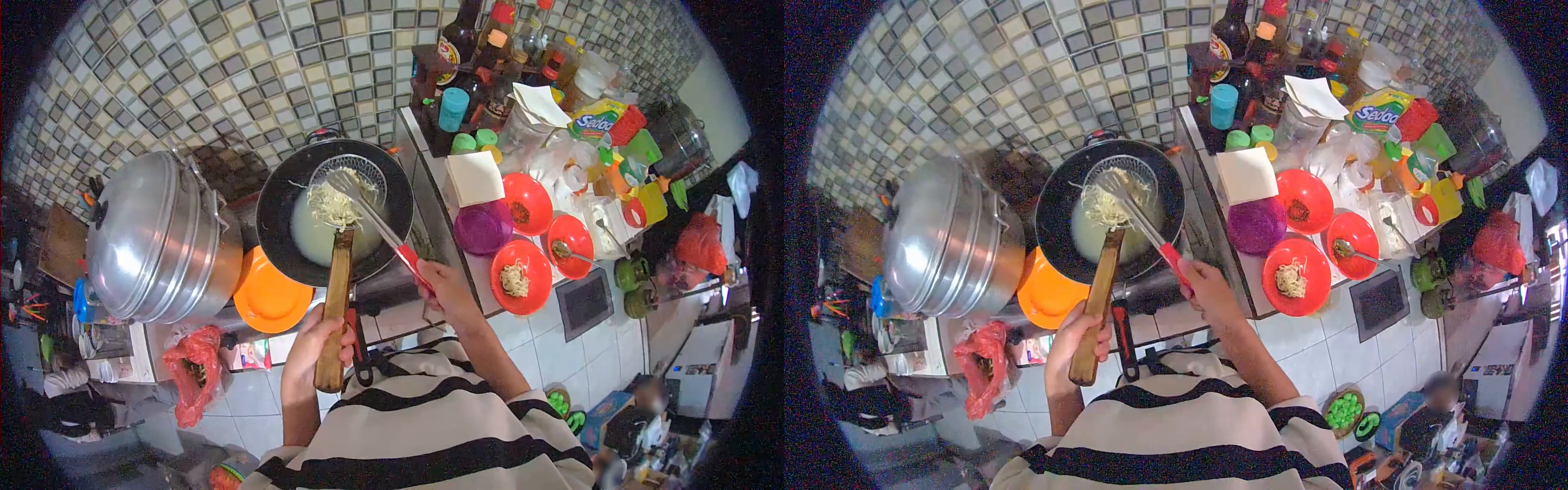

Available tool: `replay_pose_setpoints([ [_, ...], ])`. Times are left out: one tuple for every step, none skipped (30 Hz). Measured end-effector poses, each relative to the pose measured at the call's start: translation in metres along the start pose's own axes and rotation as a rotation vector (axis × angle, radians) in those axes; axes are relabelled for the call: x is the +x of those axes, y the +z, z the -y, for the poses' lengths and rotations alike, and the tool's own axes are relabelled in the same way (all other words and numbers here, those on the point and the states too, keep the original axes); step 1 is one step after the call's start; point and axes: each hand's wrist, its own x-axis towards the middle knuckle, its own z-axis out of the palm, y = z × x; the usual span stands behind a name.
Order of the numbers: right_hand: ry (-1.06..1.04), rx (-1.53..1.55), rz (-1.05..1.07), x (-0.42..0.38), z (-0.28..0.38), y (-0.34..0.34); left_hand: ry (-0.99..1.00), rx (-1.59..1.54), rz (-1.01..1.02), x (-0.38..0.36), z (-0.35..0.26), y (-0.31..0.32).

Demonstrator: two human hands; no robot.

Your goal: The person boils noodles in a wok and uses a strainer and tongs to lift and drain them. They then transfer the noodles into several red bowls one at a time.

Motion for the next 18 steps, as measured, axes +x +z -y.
replay_pose_setpoints([
  [0.008, -0.001, 0.000, -0.001, 0.001, -0.001, 0.009, -0.011, -0.004, -0.001, -0.001, 0.001],
  [-0.029, -0.016, -0.001, -0.002, 0.002, -0.002, 0.019, -0.021, -0.009, -0.002, -0.003, 0.002],
  [-0.068, -0.031, -0.002, -0.002, 0.004, -0.003, 0.023, -0.049, -0.019, -0.001, -0.003, 0.004],
  [-0.063, -0.031, -0.001, -0.004, 0.007, -0.004, 0.021, -0.052, -0.022, -0.001, -0.003, 0.004],
  [-0.070, -0.067, -0.018, -0.005, 0.011, -0.005, 0.022, -0.021, -0.029, 0.000, -0.003, 0.004],
  [-0.075, -0.102, -0.037, -0.007, 0.014, -0.006, 0.023, 0.010, -0.035, 0.001, -0.002, 0.005],
  [-0.072, -0.101, -0.039, -0.008, 0.017, -0.006, 0.019, 0.009, -0.036, 0.001, -0.002, 0.006],
  [-0.061, -0.107, -0.035, -0.008, 0.021, -0.007, 0.023, -0.001, -0.039, 0.000, -0.003, 0.008],
  [-0.050, -0.113, -0.030, -0.009, 0.023, -0.007, 0.027, -0.012, -0.044, -0.001, -0.003, 0.010],
  [-0.047, -0.112, -0.030, -0.011, 0.026, -0.008, 0.025, -0.012, -0.046, -0.001, -0.002, 0.010],
  [-0.061, -0.112, -0.027, -0.012, 0.028, -0.008, 0.031, -0.012, -0.050, 0.000, -0.001, 0.010],
  [-0.076, -0.113, -0.023, -0.013, 0.031, -0.008, 0.039, -0.013, -0.053, 0.001, 0.000, 0.010],
  [-0.075, -0.112, -0.022, -0.015, 0.036, -0.007, 0.038, -0.012, -0.055, 0.001, 0.000, 0.010],
  [-0.083, -0.118, -0.030, -0.017, 0.041, -0.006, 0.027, -0.001, -0.038, 0.002, 0.000, 0.009],
  [-0.091, -0.125, -0.038, -0.019, 0.046, -0.006, 0.016, 0.011, -0.022, 0.002, 0.000, 0.008],
  [-0.090, -0.124, -0.038, -0.020, 0.050, -0.006, 0.015, 0.012, -0.024, 0.003, 0.001, 0.007],
  [-0.095, -0.123, -0.044, -0.020, 0.054, -0.006, 0.017, 0.014, -0.027, 0.003, 0.002, 0.007],
  [-0.100, -0.122, -0.051, -0.021, 0.058, -0.006, 0.018, 0.017, -0.030, 0.004, 0.003, 0.007],
])
